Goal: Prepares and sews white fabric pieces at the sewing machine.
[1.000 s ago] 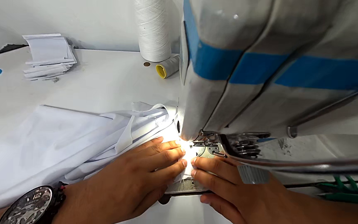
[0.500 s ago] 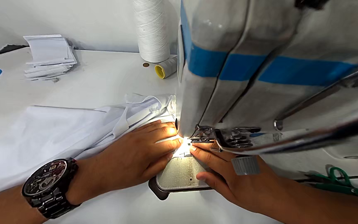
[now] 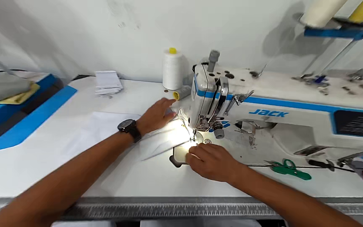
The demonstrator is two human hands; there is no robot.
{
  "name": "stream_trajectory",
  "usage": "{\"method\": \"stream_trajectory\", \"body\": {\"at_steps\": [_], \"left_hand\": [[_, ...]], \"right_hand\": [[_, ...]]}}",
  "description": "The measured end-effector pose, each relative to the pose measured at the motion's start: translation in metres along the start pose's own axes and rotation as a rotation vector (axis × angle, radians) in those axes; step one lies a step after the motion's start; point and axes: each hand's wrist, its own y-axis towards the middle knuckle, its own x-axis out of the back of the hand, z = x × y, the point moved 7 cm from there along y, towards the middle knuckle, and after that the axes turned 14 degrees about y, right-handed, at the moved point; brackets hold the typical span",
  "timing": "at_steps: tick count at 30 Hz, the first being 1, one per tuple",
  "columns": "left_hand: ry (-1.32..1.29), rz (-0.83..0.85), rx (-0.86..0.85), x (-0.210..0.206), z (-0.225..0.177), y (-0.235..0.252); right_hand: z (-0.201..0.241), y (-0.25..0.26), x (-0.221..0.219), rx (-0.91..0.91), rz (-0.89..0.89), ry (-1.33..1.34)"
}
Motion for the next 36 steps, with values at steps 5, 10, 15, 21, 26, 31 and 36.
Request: {"method": "stream_trajectory", "body": {"at_steps": [5,10,15,21,26,31,36], "left_hand": [[-0.023,0.132,0.202,0.006,-0.002,-0.059],[-0.321,-0.042,0.453,0.073,-0.066,-0.192],[-0.528,-0.234,0.252,0.107,-0.166,-0.3],[-0.268,0.03,0.046,0.008,-0.238,-0.308],[-0.411,0.419,0.245,-0.085,-0.221,-0.31],[-0.759,0.566,0.127,-0.081,-0.227,-0.313],[-0.316,0.255,-0.4,-0.04,-0.243,-0.281]], "right_hand": [[-0.01,0.074,-0.036,-0.648,0.038,0.068],[0.032,0.048,-0.029,-0.889,-0.061,0.217],[0.164,-0.034,0.08,-0.66,-0.137,0.522],[0.171,-0.13,0.1,-0.787,0.113,0.352],[0.171,-0.202,0.038,-0.979,0.018,0.107],[0.194,-0.206,-0.001,-0.97,-0.096,0.101],[0.185,-0.207,-0.008,-0.909,-0.062,0.042]]}}
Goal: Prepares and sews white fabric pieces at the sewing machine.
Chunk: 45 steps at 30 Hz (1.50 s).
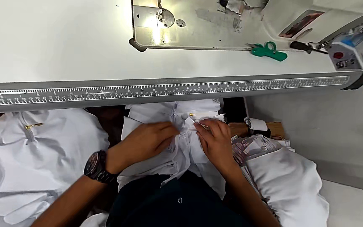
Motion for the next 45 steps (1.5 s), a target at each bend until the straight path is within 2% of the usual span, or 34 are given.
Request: {"method": "stream_trajectory", "body": {"at_steps": [2,6,8,9,10,12,14,15,19,21,24,29,32,35,37,40,45], "left_hand": [[0.171,-0.03,-0.15,0.007,0.0,0.02],[0.445,0.049,-0.595,-0.014,-0.016,0.046],[0.455,0.068,-0.725,-0.016,-0.023,0.052],[0.386,0.08,-0.737,-0.013,-0.023,0.056],[0.26,0.097,-0.704,-0.01,-0.019,0.061],[-0.163,0.102,-0.508,-0.011,0.0,0.071],[-0.61,0.084,-0.185,-0.024,0.024,0.076],[-0.754,0.09,-0.012,-0.033,0.031,0.075],[-1.067,0.053,0.501,-0.063,0.036,0.06],[-1.191,0.052,0.596,-0.068,0.031,0.053],[-1.173,-0.004,0.505,-0.056,0.033,0.053],[-0.776,-0.102,0.153,-0.017,0.026,0.065],[-0.763,-0.098,-0.091,-0.008,0.011,0.07],[-0.802,-0.065,-0.205,-0.011,0.006,0.072],[-0.777,-0.095,-0.183,-0.013,0.008,0.073],[-0.697,-0.151,-0.063,-0.014,0.014,0.073],[-0.784,-0.125,0.125,-0.027,0.017,0.073]], "right_hand": [[-0.003,0.001,-0.002,0.025,0.005,-0.007],[0.0,0.005,-0.001,0.099,-0.001,-0.003],[0.001,0.007,0.0,0.12,-0.013,0.009],[0.0,0.007,0.001,0.123,-0.023,0.023],[-0.002,0.007,0.001,0.124,-0.035,0.046],[-0.006,0.005,-0.001,0.128,-0.065,0.104],[-0.01,0.003,-0.002,0.149,-0.103,0.164],[-0.012,0.001,-0.003,0.162,-0.125,0.18],[-0.013,-0.003,-0.005,0.21,-0.201,0.206],[-0.009,-0.007,-0.005,0.248,-0.225,0.19],[-0.006,-0.008,-0.004,0.293,-0.244,0.172],[-0.003,-0.011,-0.001,0.309,-0.262,0.151],[-0.002,-0.01,-0.001,0.284,-0.253,0.185],[0.0,-0.009,-0.001,0.271,-0.221,0.215],[0.001,-0.008,0.0,0.266,-0.199,0.226],[0.001,-0.01,0.0,0.262,-0.209,0.209],[0.002,-0.02,-0.001,0.3,-0.3,0.164]]}}
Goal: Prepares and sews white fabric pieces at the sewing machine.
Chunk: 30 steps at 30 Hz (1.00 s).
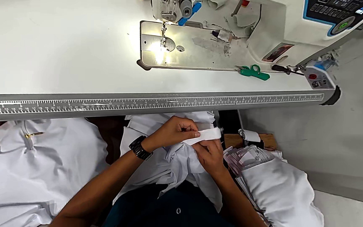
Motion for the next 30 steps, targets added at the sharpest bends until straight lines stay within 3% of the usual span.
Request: {"method": "stream_trajectory", "body": {"at_steps": [6,8,10,14,19,23,30], "left_hand": [[-0.331,0.231,0.466,-0.025,0.015,-0.005],[-0.357,0.277,0.521,-0.031,0.019,-0.008],[-0.241,0.2,0.476,-0.024,0.017,-0.009],[0.277,-0.179,0.142,0.007,-0.005,-0.03],[0.693,-0.363,-0.169,-0.007,-0.023,-0.057],[0.558,-0.444,-0.128,0.001,-0.026,-0.056],[0.081,-0.411,0.032,-0.001,-0.003,-0.054]], "right_hand": [[0.011,0.003,0.008,0.108,-0.128,-0.154],[0.013,0.007,0.009,0.131,-0.081,-0.14],[0.013,0.01,0.008,0.121,-0.025,-0.113],[0.006,0.017,0.009,0.045,0.047,-0.056],[0.01,0.028,0.012,-0.032,0.123,-0.002],[0.005,0.034,0.021,-0.088,0.13,0.09],[0.001,0.048,0.038,-0.208,0.156,0.301]]}}
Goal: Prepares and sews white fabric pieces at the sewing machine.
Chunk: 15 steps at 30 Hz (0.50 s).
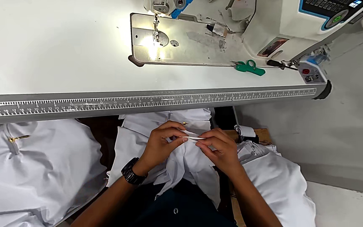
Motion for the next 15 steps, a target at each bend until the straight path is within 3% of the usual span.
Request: {"method": "stream_trajectory", "body": {"at_steps": [4,8,15], "left_hand": [[-0.113,0.052,0.103,-0.009,0.007,0.003],[-0.087,0.07,0.172,-0.016,0.006,0.005],[-0.003,0.076,0.207,-0.023,-0.001,0.01]], "right_hand": [[-0.003,0.005,0.004,-0.136,0.037,0.024],[-0.007,0.01,0.003,-0.196,0.185,-0.076],[-0.018,0.01,-0.004,-0.279,0.106,0.041]]}}
